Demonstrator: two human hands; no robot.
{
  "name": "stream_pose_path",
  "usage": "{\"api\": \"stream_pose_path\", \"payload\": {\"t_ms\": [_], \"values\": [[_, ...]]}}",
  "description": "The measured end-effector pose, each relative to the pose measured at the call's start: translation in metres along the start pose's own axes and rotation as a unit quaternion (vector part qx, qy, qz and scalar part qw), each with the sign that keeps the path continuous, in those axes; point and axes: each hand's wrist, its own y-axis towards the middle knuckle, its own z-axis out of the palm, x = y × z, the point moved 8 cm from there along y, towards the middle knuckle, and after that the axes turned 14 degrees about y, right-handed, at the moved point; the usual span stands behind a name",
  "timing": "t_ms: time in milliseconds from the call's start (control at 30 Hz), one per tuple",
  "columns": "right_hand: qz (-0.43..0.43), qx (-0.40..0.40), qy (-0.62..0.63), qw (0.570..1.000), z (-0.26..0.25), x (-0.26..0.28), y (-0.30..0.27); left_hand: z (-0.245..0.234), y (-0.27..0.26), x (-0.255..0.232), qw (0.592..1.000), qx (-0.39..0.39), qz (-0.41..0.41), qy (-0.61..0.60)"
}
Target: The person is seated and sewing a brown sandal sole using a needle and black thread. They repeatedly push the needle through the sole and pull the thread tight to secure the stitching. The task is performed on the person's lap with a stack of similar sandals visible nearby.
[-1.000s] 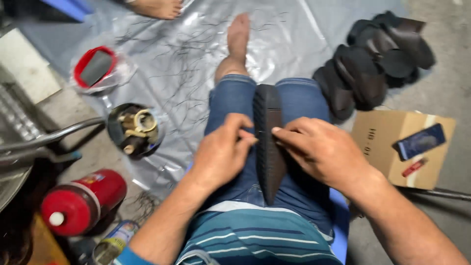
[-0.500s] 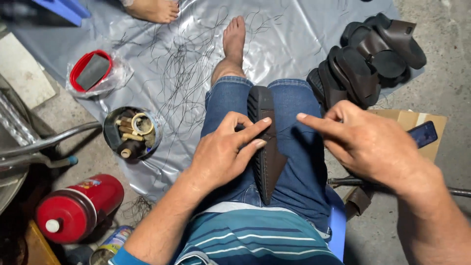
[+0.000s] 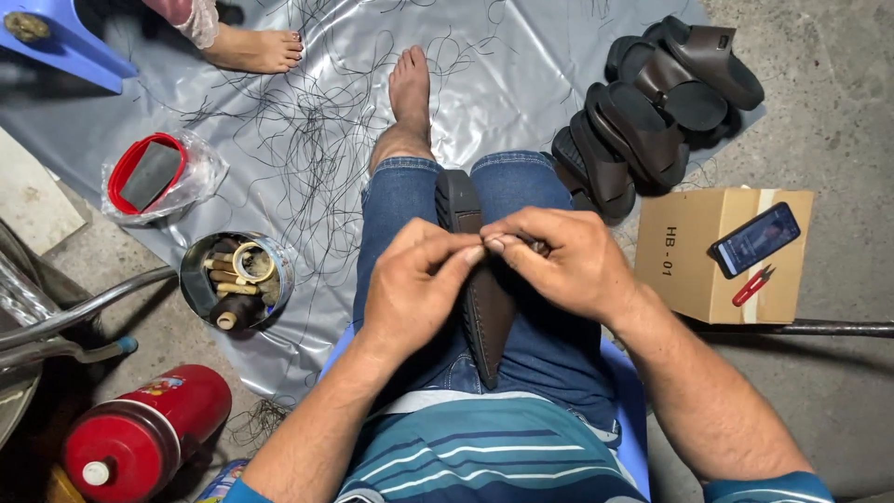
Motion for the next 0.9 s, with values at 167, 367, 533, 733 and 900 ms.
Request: {"api": "stream_pose_path", "payload": {"t_ms": [167,367,533,733,900], "values": [[0.084,0.048,0.112,0.989,0.001,-0.010,-0.001,-0.007,-0.006,0.005,0.998,-0.028,0.032,-0.034],[-0.053,0.098,-0.013,0.994,0.000,0.026,-0.004,-0.004,-0.026,0.002,0.997,-0.035,0.073,-0.005],[-0.046,0.091,-0.009,0.995,0.002,0.027,-0.002,-0.004,-0.023,-0.014,0.989,-0.058,0.125,0.057],[-0.054,0.085,-0.085,0.991,0.002,0.022,-0.008,-0.007,-0.023,-0.013,0.989,-0.074,0.123,0.040],[-0.066,0.068,-0.299,0.949,0.008,0.015,-0.014,0.000,-0.031,-0.014,0.983,-0.064,0.156,0.067]]}}
